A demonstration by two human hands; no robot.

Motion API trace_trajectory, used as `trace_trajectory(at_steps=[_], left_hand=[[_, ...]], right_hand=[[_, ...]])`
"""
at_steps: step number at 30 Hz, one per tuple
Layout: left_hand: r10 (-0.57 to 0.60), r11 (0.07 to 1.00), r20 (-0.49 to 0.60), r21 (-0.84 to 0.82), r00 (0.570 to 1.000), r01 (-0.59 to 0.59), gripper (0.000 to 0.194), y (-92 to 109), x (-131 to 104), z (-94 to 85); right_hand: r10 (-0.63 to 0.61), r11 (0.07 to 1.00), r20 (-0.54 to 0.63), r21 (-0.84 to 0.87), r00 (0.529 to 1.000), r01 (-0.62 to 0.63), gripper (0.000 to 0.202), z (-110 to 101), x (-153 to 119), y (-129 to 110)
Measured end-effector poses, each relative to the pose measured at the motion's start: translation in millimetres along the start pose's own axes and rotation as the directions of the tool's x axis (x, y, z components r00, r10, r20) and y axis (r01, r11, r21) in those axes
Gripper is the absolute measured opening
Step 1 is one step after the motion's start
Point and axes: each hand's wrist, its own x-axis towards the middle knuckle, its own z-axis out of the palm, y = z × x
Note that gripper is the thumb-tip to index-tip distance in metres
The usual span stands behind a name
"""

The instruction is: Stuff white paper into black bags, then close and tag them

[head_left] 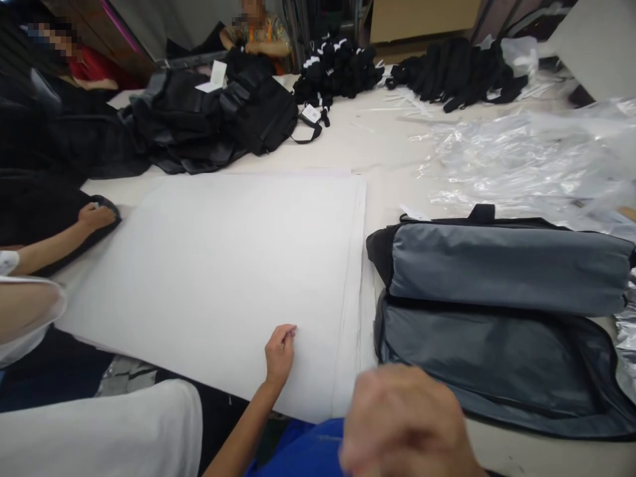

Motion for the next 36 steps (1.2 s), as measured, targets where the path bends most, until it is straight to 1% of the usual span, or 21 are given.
trace_trajectory(at_steps=[1, 2, 3, 4, 5, 6, 7, 8, 9, 10, 13, 16, 19, 22, 25, 28, 31, 32, 34, 35, 36], left_hand=[[-0.025, 1.000, 0.000, -0.016, 1.000, 0.025, 0.024, -5.1, 3.7, -5.4], [-0.049, 0.998, -0.002, -0.036, 0.999, 0.049, 0.023, -9.5, 7.7, -10.9], [-0.071, 0.996, -0.006, -0.055, 0.997, 0.071, 0.024, -13.1, 12.0, -16.3], [-0.094, 0.993, -0.013, -0.069, 0.996, 0.093, 0.024, -16.3, 16.0, -21.9], [-0.117, 0.990, -0.026, -0.076, 0.993, 0.115, 0.025, -19.1, 19.6, -27.6], [-0.143, 0.987, -0.045, -0.074, 0.989, 0.139, 0.026, -21.7, 22.4, -33.3], [-0.171, 0.984, -0.069, -0.067, 0.983, 0.166, 0.027, -24.4, 24.1, -38.9], [-0.200, 0.979, -0.090, -0.059, 0.976, 0.195, 0.028, -27.0, 24.8, -44.2], [-0.227, 0.973, -0.106, -0.053, 0.968, 0.223, 0.029, -29.8, 24.4, -49.0], [-0.253, 0.967, -0.117, -0.048, 0.960, 0.249, 0.030, -32.6, 23.1, -53.0], [-0.300, 0.954, -0.131, -0.044, 0.945, 0.297, 0.032, -40.5, 16.8, -59.5], [-0.285, 0.958, -0.149, -0.025, 0.947, 0.285, 0.031, -45.6, 13.6, -58.2], [-0.215, 0.975, -0.156, 0.025, 0.964, 0.221, 0.029, -47.3, 16.3, -54.8], [-0.176, 0.981, -0.142, 0.053, 0.974, 0.185, 0.027, -47.3, 20.4, -53.9], [-0.189, 0.980, -0.103, 0.035, 0.976, 0.194, 0.026, -46.7, 23.0, -56.8], [-0.196, 0.980, -0.067, 0.000, 0.978, 0.197, 0.025, -44.5, 26.2, -66.1], [-0.132, 0.991, -0.114, -0.003, 0.985, 0.133, 0.024, -38.9, 33.1, -86.7], [-0.102, 0.994, -0.148, 0.014, 0.984, 0.105, 0.023, -36.6, 36.3, -96.3], [-0.044, 0.995, -0.222, 0.078, 0.974, 0.062, 0.022, -32.9, 43.4, -118.4], [-0.021, 0.991, -0.259, 0.119, 0.966, 0.054, 0.021, -32.2, 46.9, -130.2], [-0.008, 0.986, -0.299, 0.159, 0.954, 0.058, 0.021, -32.6, 50.3, -141.7]], right_hand=[[0.047, 0.996, -0.062, -0.073, 0.997, -0.052, 0.021, 2.7, 13.0, 31.0], [0.120, 0.964, -0.194, -0.213, 0.974, -0.161, 0.022, 4.2, 25.6, 65.4], [0.173, 0.881, -0.318, -0.374, 0.932, -0.290, 0.025, 4.8, 37.1, 101.9], [0.202, 0.757, -0.378, -0.526, 0.904, -0.388, 0.023, 5.1, 47.0, 138.7], [0.234, 0.599, -0.404, -0.657, 0.884, -0.458, 0.018, 5.5, 55.0, 174.0], [0.255, 0.436, -0.433, -0.747, 0.864, -0.503, 0.024, 6.4, 61.0, 206.2], [0.275, 0.290, -0.459, -0.798, 0.845, -0.528, 0.039, 7.9, 65.0, 233.9], [0.289, 0.171, -0.476, -0.828, 0.831, -0.534, 0.052, 10.2, 67.5, 256.3], [0.294, 0.083, -0.490, -0.843, 0.821, -0.532, 0.062, 12.8, 68.8, 273.3], [0.292, 0.024, -0.498, -0.850, 0.817, -0.527, 0.068, 15.7, 69.2, 285.3], [0.259, -0.044, -0.488, -0.868, 0.833, -0.495, 0.070, 21.8, 68.6, 299.7], [0.205, -0.020, -0.456, -0.887, 0.866, -0.462, 0.062, 23.3, 68.4, 303.4], [0.126, 0.044, -0.402, -0.911, 0.907, -0.410, 0.050, 26.8, 71.9, 313.0], [0.035, 0.140, -0.343, -0.928, 0.939, -0.344, 0.041, 35.1, 81.3, 325.7], [-0.005, 0.280, -0.338, -0.904, 0.941, -0.323, 0.037, 41.6, 93.9, 326.6], [-0.010, 0.505, -0.408, -0.790, 0.913, -0.348, 0.035, 44.7, 99.0, 304.0], [-0.062, 0.731, -0.434, -0.633, 0.899, -0.255, 0.035, 50.8, 81.7, 263.0], [-0.077, 0.778, -0.407, -0.596, 0.910, -0.200, 0.034, 52.4, 69.6, 248.2], [-0.068, 0.822, -0.299, -0.557, 0.952, -0.116, 0.030, 49.2, 38.8, 221.5], [-0.054, 0.826, -0.244, -0.556, 0.968, -0.094, 0.029, 42.2, 22.4, 210.7], [-0.060, 0.813, -0.236, -0.575, 0.970, -0.090, 0.028, 30.9, 7.2, 201.8]])
